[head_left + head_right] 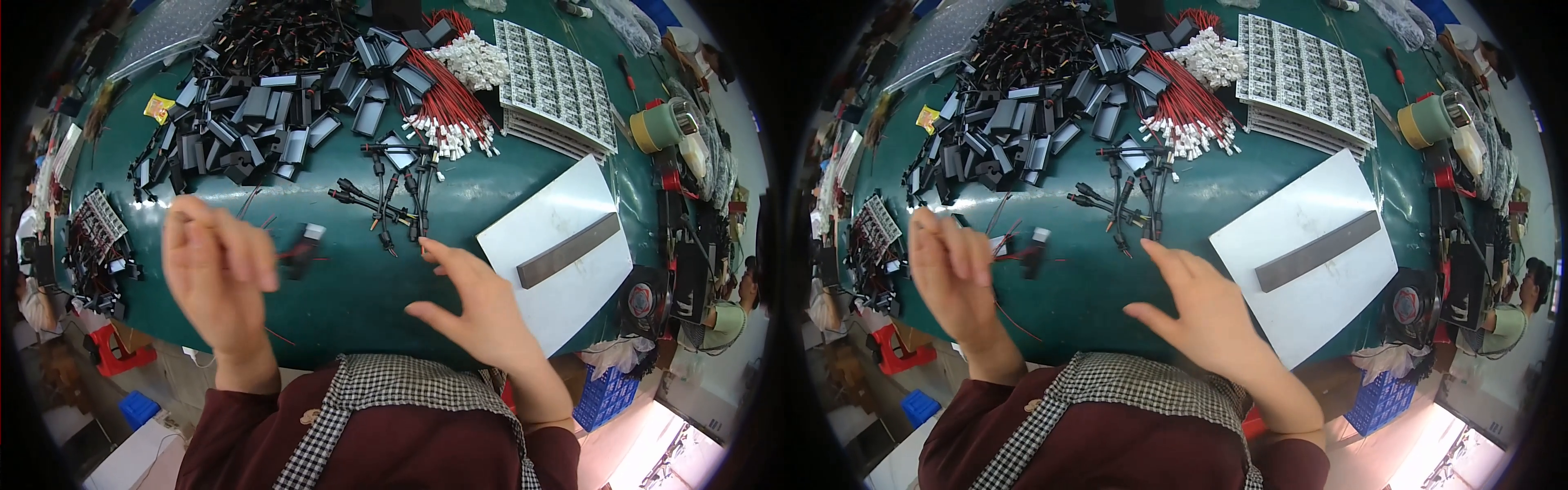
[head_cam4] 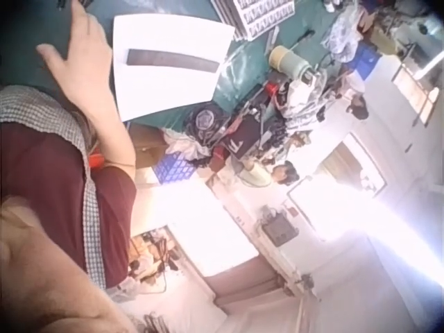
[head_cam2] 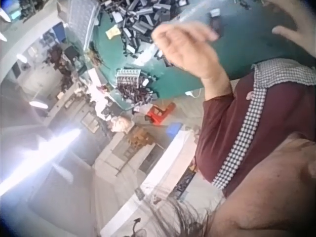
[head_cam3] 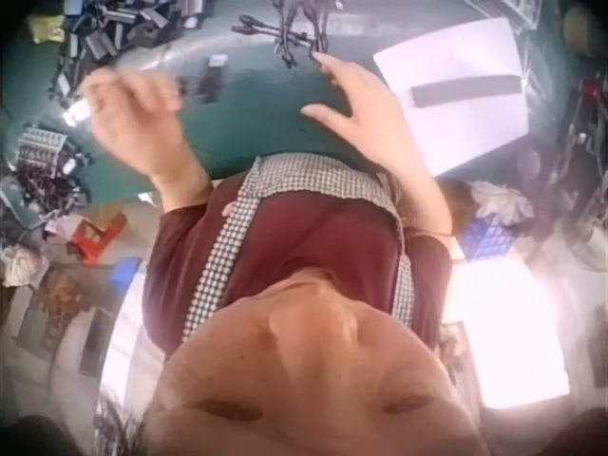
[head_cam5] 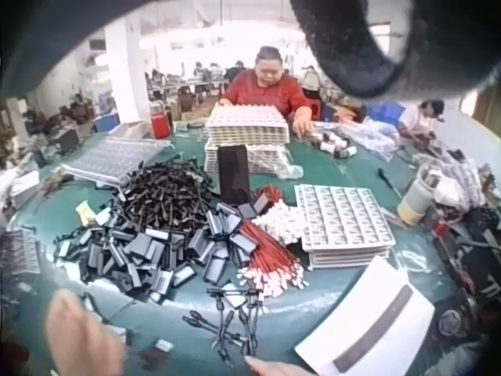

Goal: The person assembles small electronic modules by manually inserting wires into plastic housings at a factory workbench.

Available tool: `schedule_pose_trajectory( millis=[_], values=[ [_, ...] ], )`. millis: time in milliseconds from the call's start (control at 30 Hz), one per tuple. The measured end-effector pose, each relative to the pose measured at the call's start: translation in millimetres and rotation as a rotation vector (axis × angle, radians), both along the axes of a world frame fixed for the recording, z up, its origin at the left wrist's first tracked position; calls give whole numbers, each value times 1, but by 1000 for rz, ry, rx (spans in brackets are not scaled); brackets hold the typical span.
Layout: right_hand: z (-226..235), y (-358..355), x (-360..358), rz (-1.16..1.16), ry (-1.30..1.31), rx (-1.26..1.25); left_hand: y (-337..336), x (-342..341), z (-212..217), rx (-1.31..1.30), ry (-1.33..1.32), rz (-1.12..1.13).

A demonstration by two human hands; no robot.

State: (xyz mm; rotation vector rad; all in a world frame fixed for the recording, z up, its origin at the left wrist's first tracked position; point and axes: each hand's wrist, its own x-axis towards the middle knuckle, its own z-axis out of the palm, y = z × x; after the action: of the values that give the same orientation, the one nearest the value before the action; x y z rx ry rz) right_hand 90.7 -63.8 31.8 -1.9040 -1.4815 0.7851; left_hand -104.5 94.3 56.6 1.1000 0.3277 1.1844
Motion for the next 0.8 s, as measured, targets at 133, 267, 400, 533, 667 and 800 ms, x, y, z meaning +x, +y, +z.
schedule_pose_trajectory(
  millis=[133,267,400,533,667,800],
  values=[
    [5,19,35,10,26,7,19,-49,6,338,526,455],
    [-17,49,77,-93,-44,47,22,-48,-7,683,1328,717],
    [-27,93,85,-142,-188,70,24,-56,-32,761,1651,339],
    [-42,125,85,-176,-462,44,18,-48,-39,814,1661,89],
    [-38,129,82,-206,-531,34,21,-46,-36,785,1652,57],
    [-16,107,72,-209,-647,-3,38,-22,-32,788,1477,272]
  ],
)
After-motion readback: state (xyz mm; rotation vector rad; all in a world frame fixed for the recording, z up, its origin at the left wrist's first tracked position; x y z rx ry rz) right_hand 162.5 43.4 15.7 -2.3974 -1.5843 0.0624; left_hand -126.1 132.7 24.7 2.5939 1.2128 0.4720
